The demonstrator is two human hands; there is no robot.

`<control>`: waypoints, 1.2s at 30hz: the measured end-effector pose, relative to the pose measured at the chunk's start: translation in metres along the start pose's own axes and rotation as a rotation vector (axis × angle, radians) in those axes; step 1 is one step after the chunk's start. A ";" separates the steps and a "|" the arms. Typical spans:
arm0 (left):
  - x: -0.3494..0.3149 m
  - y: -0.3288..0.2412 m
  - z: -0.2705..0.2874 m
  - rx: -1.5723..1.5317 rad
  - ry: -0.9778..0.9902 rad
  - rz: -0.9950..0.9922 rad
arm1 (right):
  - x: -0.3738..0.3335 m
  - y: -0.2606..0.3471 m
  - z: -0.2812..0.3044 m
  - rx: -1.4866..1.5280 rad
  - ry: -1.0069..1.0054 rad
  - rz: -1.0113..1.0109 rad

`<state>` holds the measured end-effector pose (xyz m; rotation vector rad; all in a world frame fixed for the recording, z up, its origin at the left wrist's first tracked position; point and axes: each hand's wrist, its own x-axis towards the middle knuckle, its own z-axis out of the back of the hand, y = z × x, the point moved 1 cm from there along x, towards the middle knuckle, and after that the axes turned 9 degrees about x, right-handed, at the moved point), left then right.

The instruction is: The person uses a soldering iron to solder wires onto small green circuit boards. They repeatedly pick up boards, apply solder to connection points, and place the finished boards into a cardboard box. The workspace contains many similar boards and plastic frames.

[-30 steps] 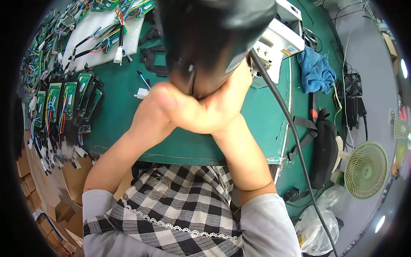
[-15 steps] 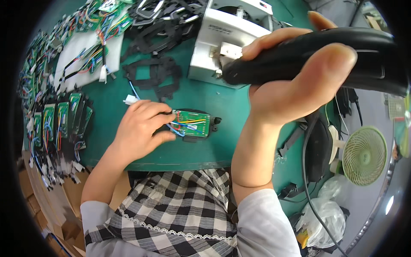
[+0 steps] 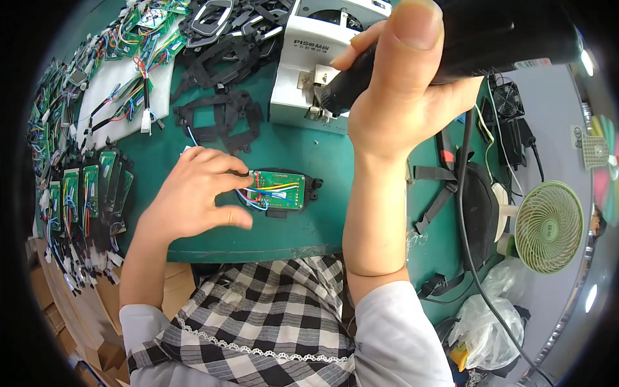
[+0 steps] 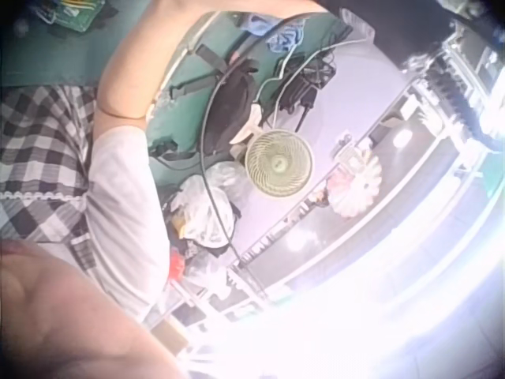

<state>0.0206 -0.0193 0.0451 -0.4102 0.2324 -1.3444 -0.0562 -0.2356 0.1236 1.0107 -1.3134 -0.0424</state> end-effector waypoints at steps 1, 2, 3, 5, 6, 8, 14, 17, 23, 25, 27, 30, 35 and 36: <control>-0.001 0.002 -0.003 0.046 -0.047 -0.041 | -0.001 0.001 0.000 -0.006 -0.010 0.007; -0.001 0.002 -0.005 0.085 -0.040 -0.060 | -0.002 0.002 -0.001 -0.012 -0.020 0.014; -0.001 0.002 -0.007 0.125 -0.029 -0.067 | -0.005 -0.001 0.001 -0.005 -0.024 0.053; 0.002 0.006 -0.014 0.177 -0.038 -0.087 | -0.014 0.006 0.004 0.123 -0.013 -0.137; 0.003 0.007 -0.015 0.172 -0.017 -0.083 | -0.021 0.011 0.007 0.194 0.043 -0.274; 0.010 0.009 -0.012 0.171 0.019 -0.077 | -0.038 0.015 0.013 0.271 0.008 -0.380; 0.007 0.016 -0.019 0.081 -0.058 -0.047 | -0.065 0.041 -0.002 0.632 0.159 -0.397; 0.010 0.015 -0.020 0.121 -0.082 -0.045 | -0.077 0.048 -0.010 0.388 0.306 -0.431; 0.010 0.017 -0.027 0.083 -0.164 -0.018 | -0.089 0.043 -0.031 0.287 0.472 -0.423; 0.011 0.017 -0.027 0.062 -0.154 -0.021 | -0.091 0.041 -0.034 0.331 0.464 -0.409; 0.011 0.019 -0.028 0.039 -0.154 -0.017 | -0.094 0.039 -0.036 0.373 0.487 -0.382; 0.010 0.021 -0.030 -0.008 -0.159 -0.007 | -0.092 0.040 -0.033 0.333 0.544 -0.386; 0.012 0.019 -0.030 -0.076 -0.148 -0.010 | -0.089 0.043 -0.025 0.294 0.501 -0.403; 0.012 0.020 -0.030 -0.075 -0.152 -0.008 | -0.089 0.042 -0.024 0.281 0.506 -0.399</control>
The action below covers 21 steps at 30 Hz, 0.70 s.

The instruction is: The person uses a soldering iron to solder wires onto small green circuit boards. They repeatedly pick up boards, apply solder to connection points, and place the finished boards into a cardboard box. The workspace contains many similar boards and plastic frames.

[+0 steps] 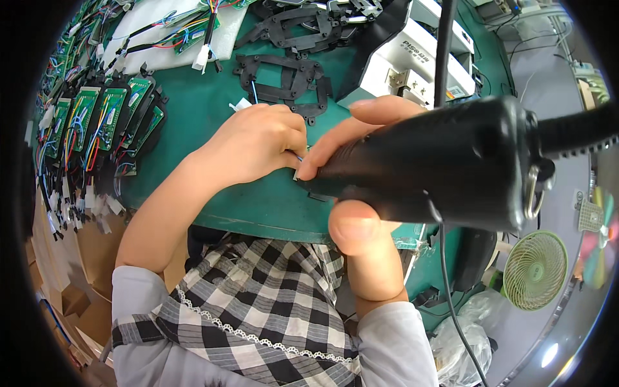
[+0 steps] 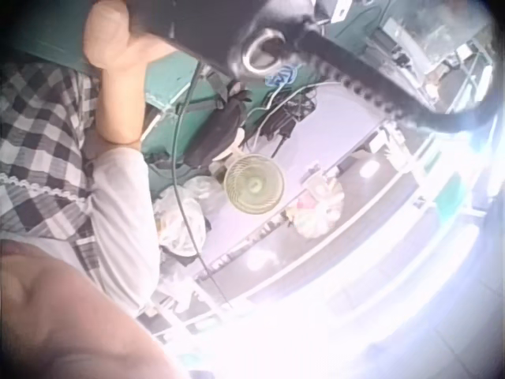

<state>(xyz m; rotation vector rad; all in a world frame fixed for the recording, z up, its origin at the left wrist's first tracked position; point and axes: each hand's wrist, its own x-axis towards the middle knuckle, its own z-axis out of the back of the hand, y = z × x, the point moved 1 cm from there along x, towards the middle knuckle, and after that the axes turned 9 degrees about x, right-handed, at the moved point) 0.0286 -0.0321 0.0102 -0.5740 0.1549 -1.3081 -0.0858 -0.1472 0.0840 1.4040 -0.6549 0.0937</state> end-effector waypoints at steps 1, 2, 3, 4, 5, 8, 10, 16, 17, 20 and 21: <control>0.000 0.001 0.000 0.001 -0.004 0.002 | -0.001 -0.003 -0.003 0.007 -0.008 0.002; -0.001 0.001 -0.001 0.003 -0.007 0.004 | 0.000 -0.003 -0.004 -0.007 -0.007 0.008; -0.002 0.001 -0.001 0.004 -0.003 0.007 | 0.001 -0.003 -0.004 -0.026 -0.007 0.013; -0.003 0.002 -0.001 0.005 0.001 0.011 | 0.001 -0.003 -0.005 -0.042 -0.008 0.017; -0.004 0.002 -0.001 0.006 0.005 0.016 | 0.000 -0.002 -0.008 -0.038 -0.028 0.017; -0.001 0.001 -0.001 -0.026 0.003 0.006 | 0.001 -0.003 -0.002 -0.007 -0.030 0.062; 0.000 0.002 -0.002 -0.030 0.006 0.008 | 0.001 -0.005 -0.001 0.004 -0.026 0.079; -0.002 0.003 -0.002 -0.038 -0.009 0.023 | 0.001 -0.004 -0.003 -0.071 -0.012 0.064; -0.002 0.003 -0.003 -0.043 -0.015 0.021 | 0.000 -0.004 -0.002 -0.054 -0.017 0.074; -0.001 0.005 -0.006 -0.049 -0.027 0.022 | 0.000 -0.006 -0.004 -0.002 -0.050 0.059; -0.001 0.005 -0.006 -0.043 -0.018 0.026 | -0.001 -0.007 -0.005 -0.014 -0.052 0.051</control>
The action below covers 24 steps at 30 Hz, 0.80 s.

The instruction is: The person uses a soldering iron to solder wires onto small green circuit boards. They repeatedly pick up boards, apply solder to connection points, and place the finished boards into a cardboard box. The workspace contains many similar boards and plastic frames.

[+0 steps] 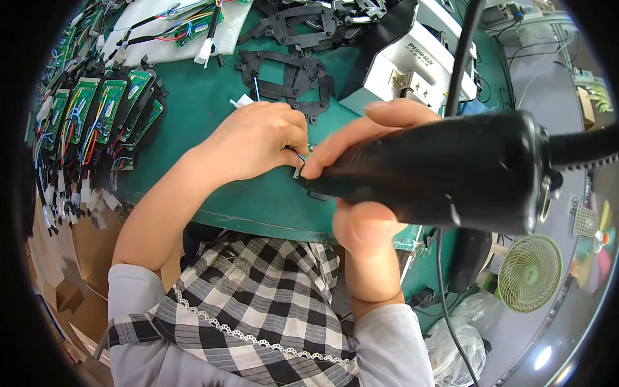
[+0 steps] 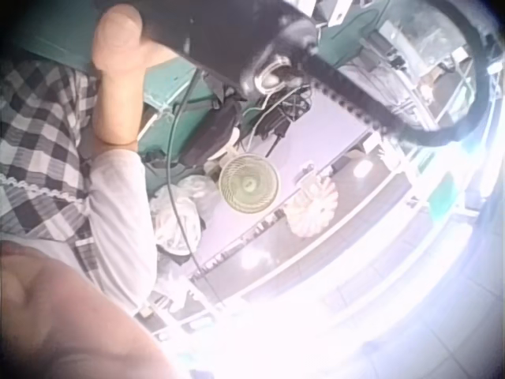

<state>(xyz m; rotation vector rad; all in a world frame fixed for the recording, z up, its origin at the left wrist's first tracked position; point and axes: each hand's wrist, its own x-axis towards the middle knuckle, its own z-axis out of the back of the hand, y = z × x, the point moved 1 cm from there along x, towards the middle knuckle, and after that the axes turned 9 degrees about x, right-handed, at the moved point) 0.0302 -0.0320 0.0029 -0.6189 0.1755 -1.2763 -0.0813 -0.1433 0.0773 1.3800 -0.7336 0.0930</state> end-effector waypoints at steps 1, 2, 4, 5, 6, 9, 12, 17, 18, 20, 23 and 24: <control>0.000 0.000 0.001 0.006 0.009 0.004 | 0.000 -0.001 -0.001 -0.012 -0.002 -0.007; -0.001 0.000 0.002 0.012 0.018 0.008 | 0.000 -0.002 -0.001 -0.055 0.007 -0.009; -0.002 0.000 0.001 0.010 -0.012 -0.003 | 0.001 -0.002 -0.002 -0.092 0.048 -0.012; -0.003 0.000 0.000 0.010 -0.027 -0.007 | 0.002 -0.002 -0.002 -0.080 0.081 -0.013; -0.003 0.000 0.000 0.009 -0.027 0.005 | 0.004 -0.003 -0.002 -0.068 0.113 -0.014; -0.005 -0.001 -0.001 0.009 -0.023 0.028 | 0.003 0.000 -0.008 -0.001 0.055 -0.076; -0.005 -0.003 -0.001 0.016 -0.020 0.021 | 0.003 -0.005 -0.007 0.119 0.001 -0.109; -0.005 -0.002 -0.001 0.039 -0.027 0.038 | 0.003 -0.009 -0.006 0.086 0.172 -0.063; -0.005 -0.002 -0.001 0.026 -0.020 0.035 | 0.003 -0.012 -0.003 0.070 0.189 -0.057; -0.006 -0.002 -0.001 0.002 -0.008 0.031 | 0.000 -0.015 -0.002 -0.003 0.060 -0.008; -0.015 -0.004 -0.001 0.131 -0.043 -0.069 | 0.008 -0.008 0.016 0.368 -0.320 0.106; -0.021 -0.014 0.007 0.158 -0.116 -0.083 | 0.011 -0.005 0.035 0.508 -0.268 0.068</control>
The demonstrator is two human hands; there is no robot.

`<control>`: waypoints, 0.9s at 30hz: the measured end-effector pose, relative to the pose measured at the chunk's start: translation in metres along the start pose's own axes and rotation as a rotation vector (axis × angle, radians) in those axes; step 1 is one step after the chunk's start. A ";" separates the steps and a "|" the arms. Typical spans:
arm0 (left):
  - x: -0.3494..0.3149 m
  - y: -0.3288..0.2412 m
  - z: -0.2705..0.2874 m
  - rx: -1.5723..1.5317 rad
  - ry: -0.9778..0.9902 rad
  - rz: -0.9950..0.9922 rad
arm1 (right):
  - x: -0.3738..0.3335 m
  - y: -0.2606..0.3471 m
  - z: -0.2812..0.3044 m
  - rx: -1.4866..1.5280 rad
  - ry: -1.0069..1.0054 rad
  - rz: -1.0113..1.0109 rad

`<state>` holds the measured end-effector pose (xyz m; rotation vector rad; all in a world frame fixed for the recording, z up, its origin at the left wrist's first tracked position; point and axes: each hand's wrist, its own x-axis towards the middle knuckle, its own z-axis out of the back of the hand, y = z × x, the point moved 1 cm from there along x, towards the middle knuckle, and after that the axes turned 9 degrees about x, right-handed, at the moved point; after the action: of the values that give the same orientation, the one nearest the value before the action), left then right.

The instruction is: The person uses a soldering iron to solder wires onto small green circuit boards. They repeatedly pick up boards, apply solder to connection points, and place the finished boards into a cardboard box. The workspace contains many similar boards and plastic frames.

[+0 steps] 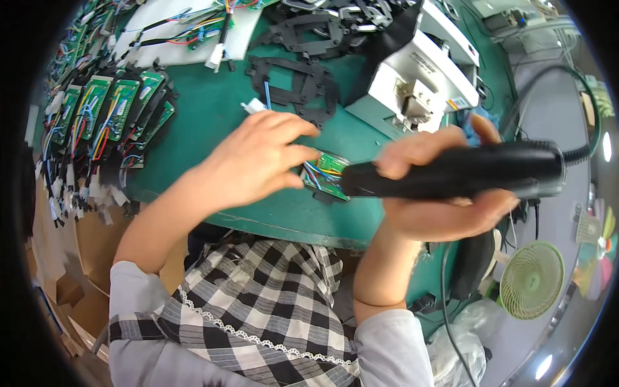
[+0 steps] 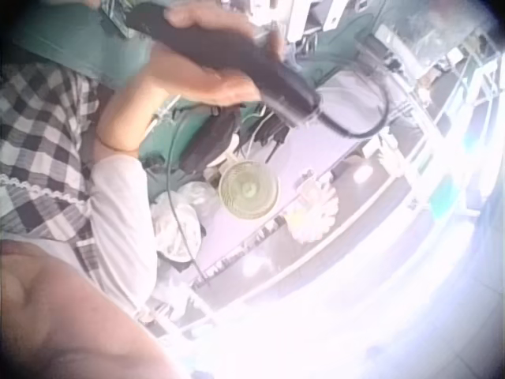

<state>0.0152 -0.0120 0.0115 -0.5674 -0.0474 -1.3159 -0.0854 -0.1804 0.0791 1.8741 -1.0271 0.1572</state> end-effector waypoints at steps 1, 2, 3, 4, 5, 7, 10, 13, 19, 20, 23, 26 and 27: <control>-0.003 -0.011 0.006 0.018 -0.074 0.055 | 0.008 0.010 0.013 0.135 0.029 -0.074; -0.001 -0.014 -0.002 0.062 -0.033 0.048 | 0.015 0.014 0.022 0.158 0.012 -0.117; -0.001 -0.017 -0.015 0.104 0.009 0.047 | 0.018 0.016 0.029 0.180 -0.002 -0.165; 0.003 -0.019 -0.021 0.112 0.022 0.039 | 0.021 0.015 0.030 0.229 0.030 -0.199; 0.006 -0.020 -0.023 0.120 0.033 0.034 | 0.022 0.014 0.031 0.278 0.065 -0.234; 0.003 -0.017 -0.014 0.162 -0.084 0.014 | 0.023 0.013 0.035 0.397 0.202 -0.264; -0.008 -0.024 0.030 0.345 -0.143 0.116 | 0.029 0.012 0.050 0.464 0.216 -0.283; -0.035 -0.013 0.121 0.511 -0.420 0.414 | 0.029 0.022 0.075 0.404 0.139 -0.224; -0.127 0.057 0.187 1.108 -0.116 0.990 | 0.023 0.000 0.082 0.361 -0.077 -0.238; -0.125 0.054 0.182 1.162 -0.103 0.983 | 0.023 0.000 0.080 0.359 -0.059 -0.248; -0.096 0.034 0.172 1.200 -0.272 0.740 | 0.025 0.002 0.075 0.361 -0.037 -0.256; -0.036 0.009 0.138 0.782 -0.312 0.487 | 0.023 0.000 0.072 0.360 -0.078 -0.230; -0.024 0.009 0.117 0.635 -0.235 0.431 | 0.022 -0.003 0.062 0.369 -0.118 -0.251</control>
<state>0.0497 0.0592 0.1010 -0.1653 -0.4930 -0.7459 -0.0882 -0.2413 0.0546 2.3546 -0.8730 0.0938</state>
